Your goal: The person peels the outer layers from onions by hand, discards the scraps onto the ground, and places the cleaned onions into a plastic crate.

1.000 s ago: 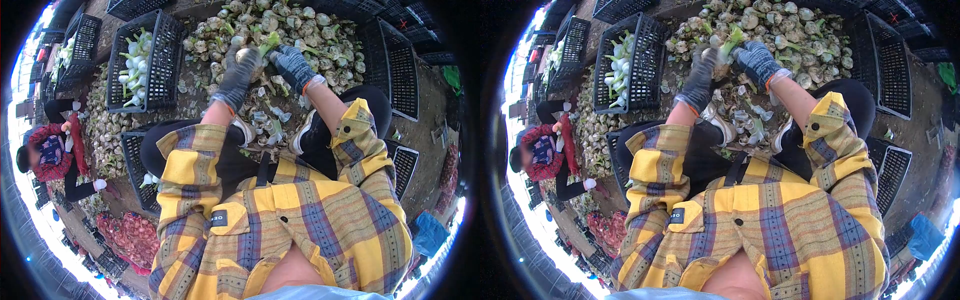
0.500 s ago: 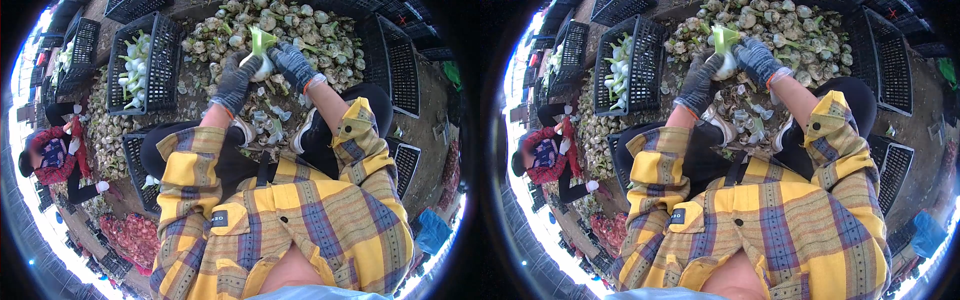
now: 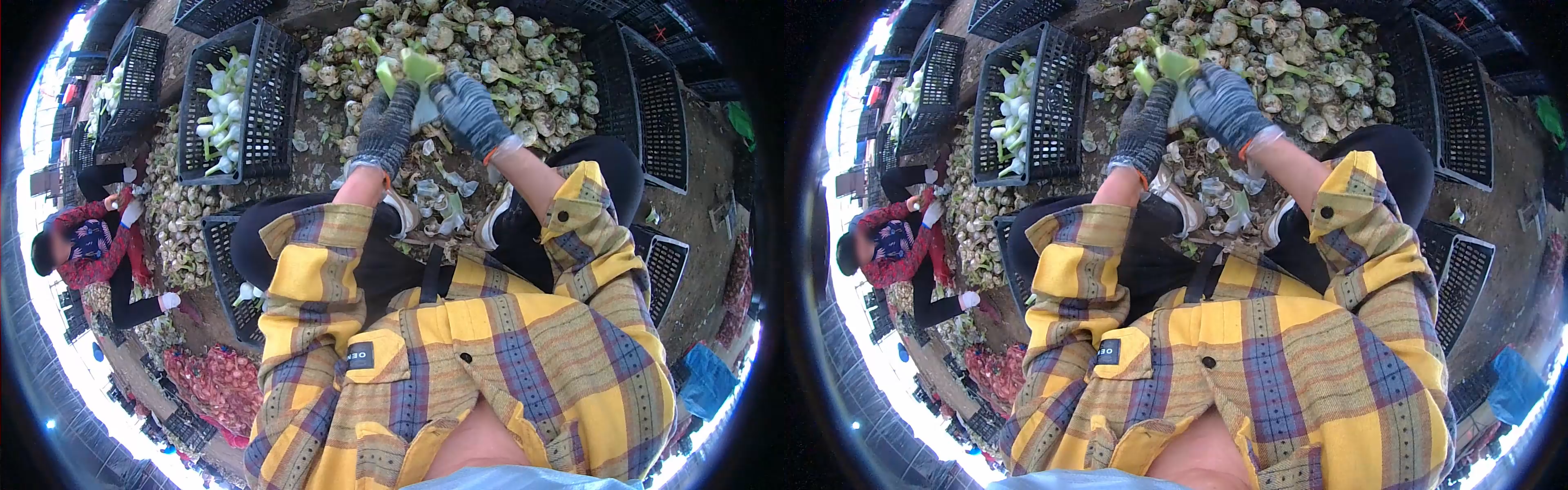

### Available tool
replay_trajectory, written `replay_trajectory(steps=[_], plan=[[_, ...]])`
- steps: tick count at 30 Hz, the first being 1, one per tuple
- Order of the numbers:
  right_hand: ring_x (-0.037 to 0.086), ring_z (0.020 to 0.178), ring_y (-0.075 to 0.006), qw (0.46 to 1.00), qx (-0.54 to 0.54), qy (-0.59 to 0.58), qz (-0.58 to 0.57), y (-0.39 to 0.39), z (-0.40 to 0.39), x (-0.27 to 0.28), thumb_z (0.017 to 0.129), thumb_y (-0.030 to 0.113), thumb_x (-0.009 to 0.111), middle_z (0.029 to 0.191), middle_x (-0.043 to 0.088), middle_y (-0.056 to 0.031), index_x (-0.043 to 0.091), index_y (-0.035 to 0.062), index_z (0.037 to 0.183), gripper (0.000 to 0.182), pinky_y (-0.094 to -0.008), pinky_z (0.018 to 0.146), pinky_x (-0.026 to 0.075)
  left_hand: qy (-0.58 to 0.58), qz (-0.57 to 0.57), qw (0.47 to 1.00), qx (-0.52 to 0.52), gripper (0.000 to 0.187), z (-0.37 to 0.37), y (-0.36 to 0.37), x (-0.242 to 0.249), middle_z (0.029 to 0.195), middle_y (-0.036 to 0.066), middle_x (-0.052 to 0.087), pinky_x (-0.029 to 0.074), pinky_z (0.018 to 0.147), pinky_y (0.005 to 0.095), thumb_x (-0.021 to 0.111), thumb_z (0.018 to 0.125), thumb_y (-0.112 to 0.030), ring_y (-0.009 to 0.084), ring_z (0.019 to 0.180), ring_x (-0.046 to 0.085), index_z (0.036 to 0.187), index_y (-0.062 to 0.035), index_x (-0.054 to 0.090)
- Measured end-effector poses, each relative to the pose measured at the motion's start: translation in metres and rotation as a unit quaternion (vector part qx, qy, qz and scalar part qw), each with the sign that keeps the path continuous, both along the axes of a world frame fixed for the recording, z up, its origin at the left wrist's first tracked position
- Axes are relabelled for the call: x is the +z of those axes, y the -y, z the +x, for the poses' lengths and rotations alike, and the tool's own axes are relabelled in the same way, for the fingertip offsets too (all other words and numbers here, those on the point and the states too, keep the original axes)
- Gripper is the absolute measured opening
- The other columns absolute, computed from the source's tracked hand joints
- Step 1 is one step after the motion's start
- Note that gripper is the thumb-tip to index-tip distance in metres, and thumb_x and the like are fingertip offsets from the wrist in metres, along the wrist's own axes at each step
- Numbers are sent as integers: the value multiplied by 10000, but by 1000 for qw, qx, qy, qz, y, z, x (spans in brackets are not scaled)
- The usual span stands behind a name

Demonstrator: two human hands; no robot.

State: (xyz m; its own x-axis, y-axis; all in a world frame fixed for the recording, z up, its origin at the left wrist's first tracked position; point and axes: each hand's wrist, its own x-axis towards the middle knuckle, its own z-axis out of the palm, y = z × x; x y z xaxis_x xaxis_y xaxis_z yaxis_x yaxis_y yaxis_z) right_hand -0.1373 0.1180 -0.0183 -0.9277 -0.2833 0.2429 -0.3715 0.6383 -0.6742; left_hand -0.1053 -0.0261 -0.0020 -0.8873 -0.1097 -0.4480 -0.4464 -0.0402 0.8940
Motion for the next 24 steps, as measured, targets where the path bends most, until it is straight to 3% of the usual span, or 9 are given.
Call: replay_trajectory(steps=[5, 12, 13, 15, 17, 18, 20, 22, 24], plan=[[543, 885, -327, 994, 23, 111, -6, -7, -4, 23, 783, 67, 471, 925, 570, -191, 573, 8, 922, 182, -377, 790, 428, 41, 267, 961, 53, 382, -10, 0, -21, 936, 86, 571, 514, 577, 280, 464, 856, -399, 181, 752, 590, 1067, -85, 514], [558, 864, -228, 984, -13, 111, -142, -13, -8, -29, 851, 180, 478, 917, 579, -136, 560, 0, 931, 213, -313, 743, 456, 121, 243, 957, 105, 352, -10, -4, -9, 883, 98, 579, 545, 628, 349, 432, 862, -364, 223, 731, 590, 1036, -68, 509], [561, 864, -201, 951, -11, 176, -254, -14, -11, -37, 847, 176, 482, 915, 583, -109, 560, 10, 936, 204, -290, 730, 464, 103, 272, 946, 145, 344, -13, -4, -9, 875, 102, 580, 544, 622, 348, 429, 861, -355, 226, 728, 590, 1029, -65, 509], [584, 779, -164, 647, -136, 401, -634, -11, -8, 22, 831, 122, 492, 895, 584, -60, 547, 30, 966, 172, -276, 668, 491, 102, 311, 928, 181, 341, -17, 4, -7, 886, 107, 582, 542, 624, 370, 415, 859, -346, 241, 736, 590, 1025, -65, 511], [593, 747, -175, 602, -199, 380, -673, -19, -17, 34, 822, 105, 495, 878, 593, -59, 559, 24, 941, 158, -286, 676, 495, 98, 383, 884, 248, 336, -20, 16, -4, 910, 119, 584, 537, 629, 413, 387, 855, -329, 272, 752, 589, 1019, -64, 514], [601, 771, -202, 828, -13, 223, -513, -42, -20, -8, 823, 108, 487, 893, 607, -88, 566, 8, 960, 187, -304, 724, 488, 89, 326, 908, 248, 349, -22, 19, -6, 929, 124, 585, 524, 630, 430, 374, 851, -350, 285, 784, 588, 1001, -76, 531], [605, 795, -214, 919, 92, 246, -293, -41, -17, 8, 816, 137, 501, 927, 609, -105, 562, 9, 997, 231, -307, 740, 484, 71, 319, 909, 259, 349, -26, 29, -11, 925, 123, 587, 519, 628, 427, 383, 849, -365, 281, 790, 588, 990, -86, 539], [598, 890, -246, 883, 260, 380, 94, -32, 4, 46, 807, 268, 544, 1022, 597, -143, 527, 27, 1112, 388, -325, 793, 464, 27, 293, 915, 277, 410, -24, 27, -5, 902, 124, 590, 512, 624, 401, 420, 845, -443, 263, 772, 588, 954, -72, 557], [558, 972, -299, 897, 311, 260, 176, -29, 23, 24, 777, 493, 509, 1064, 571, -183, 516, 17, 1131, 593, -354, 855, 424, -20, 245, 935, 256, 458, -26, 25, -13, 884, 123, 593, 511, 629, 385, 431, 835, -482, 253, 761, 587, 935, -54, 559]])
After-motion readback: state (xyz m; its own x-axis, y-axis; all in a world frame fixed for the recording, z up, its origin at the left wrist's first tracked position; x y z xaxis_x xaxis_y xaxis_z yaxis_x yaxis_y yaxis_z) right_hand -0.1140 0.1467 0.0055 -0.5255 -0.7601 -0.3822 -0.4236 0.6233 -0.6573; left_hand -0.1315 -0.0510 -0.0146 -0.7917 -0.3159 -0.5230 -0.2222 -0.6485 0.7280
